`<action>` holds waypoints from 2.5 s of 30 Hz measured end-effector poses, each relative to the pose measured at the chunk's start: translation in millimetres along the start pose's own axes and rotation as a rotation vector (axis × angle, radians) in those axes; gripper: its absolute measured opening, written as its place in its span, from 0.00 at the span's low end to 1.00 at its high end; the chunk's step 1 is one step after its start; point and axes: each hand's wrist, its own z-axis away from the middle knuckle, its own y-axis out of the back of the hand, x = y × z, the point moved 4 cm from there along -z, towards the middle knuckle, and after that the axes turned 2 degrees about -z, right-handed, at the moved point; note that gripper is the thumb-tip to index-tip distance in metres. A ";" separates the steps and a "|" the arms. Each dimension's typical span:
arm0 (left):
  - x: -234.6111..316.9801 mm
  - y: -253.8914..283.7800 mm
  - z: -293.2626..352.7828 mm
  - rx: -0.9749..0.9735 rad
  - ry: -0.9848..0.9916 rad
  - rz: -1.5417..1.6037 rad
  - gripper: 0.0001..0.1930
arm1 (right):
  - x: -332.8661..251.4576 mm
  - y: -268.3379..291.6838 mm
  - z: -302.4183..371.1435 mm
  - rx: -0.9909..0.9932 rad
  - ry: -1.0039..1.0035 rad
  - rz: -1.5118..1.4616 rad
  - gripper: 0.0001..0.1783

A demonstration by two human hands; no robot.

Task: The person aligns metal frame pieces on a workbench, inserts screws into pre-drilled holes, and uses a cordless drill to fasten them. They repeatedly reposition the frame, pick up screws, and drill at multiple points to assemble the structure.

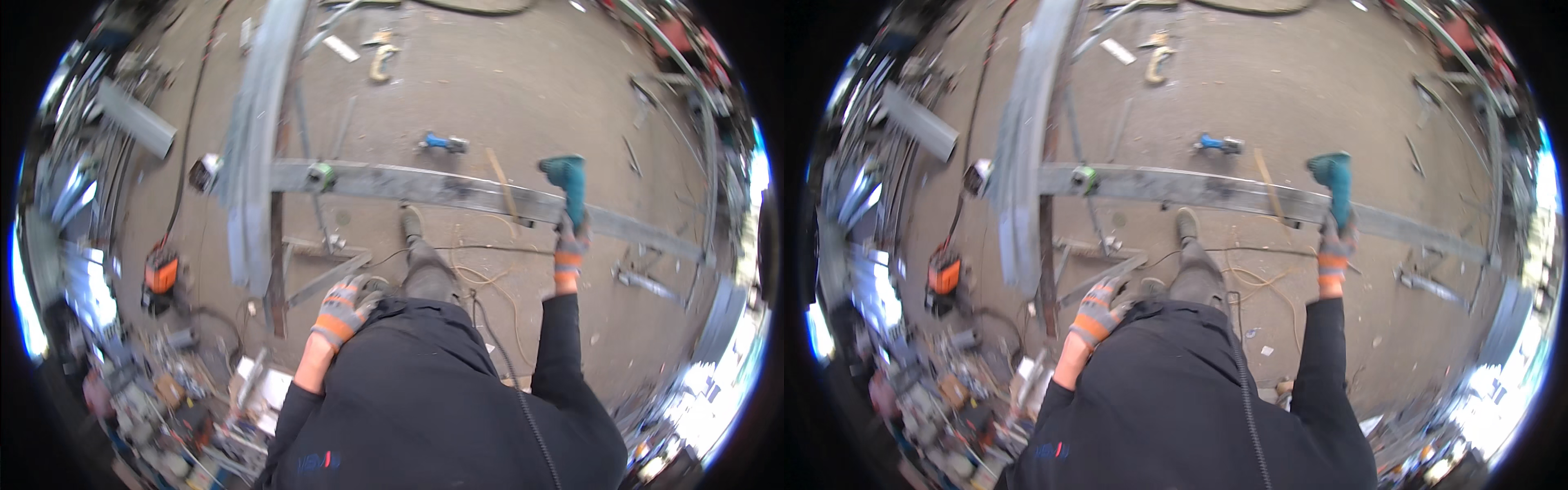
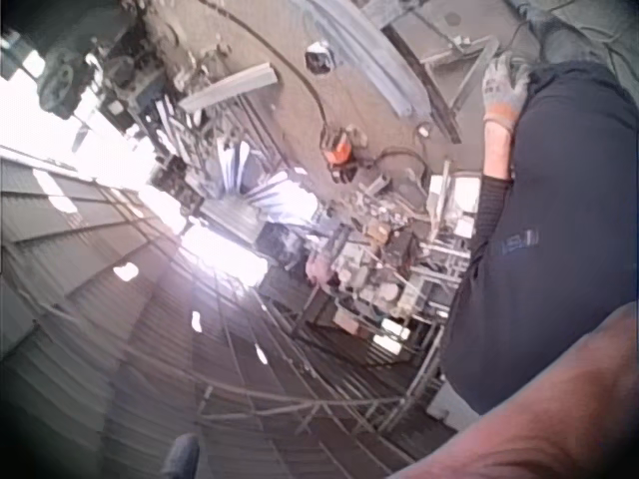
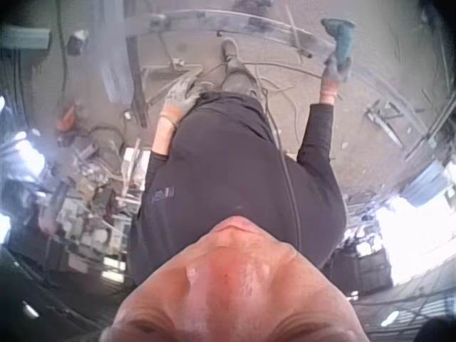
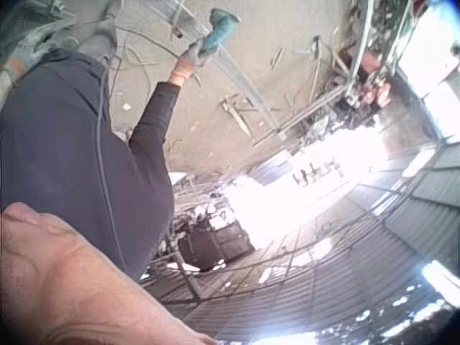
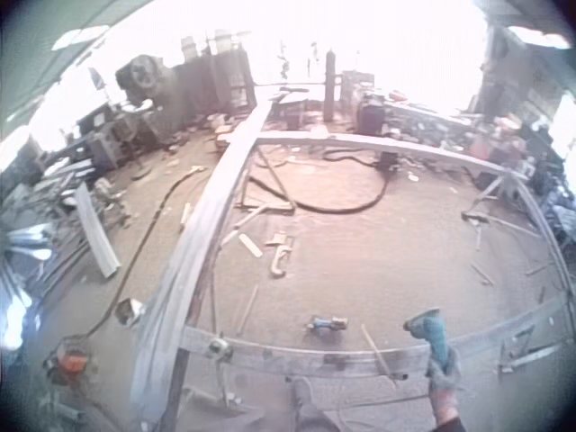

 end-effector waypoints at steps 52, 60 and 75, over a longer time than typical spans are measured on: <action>-494.9 -50.8 268.1 0.769 0.396 0.123 0.14 | 299.5 -443.0 482.5 -1.328 0.068 0.595 0.41; -494.5 -103.8 338.8 0.631 0.668 0.087 0.21 | 176.3 -488.6 489.6 -1.336 -0.047 0.406 0.31; -459.6 -376.3 330.3 0.838 0.543 1.004 0.16 | 279.8 -413.0 464.9 -1.857 0.502 1.580 0.37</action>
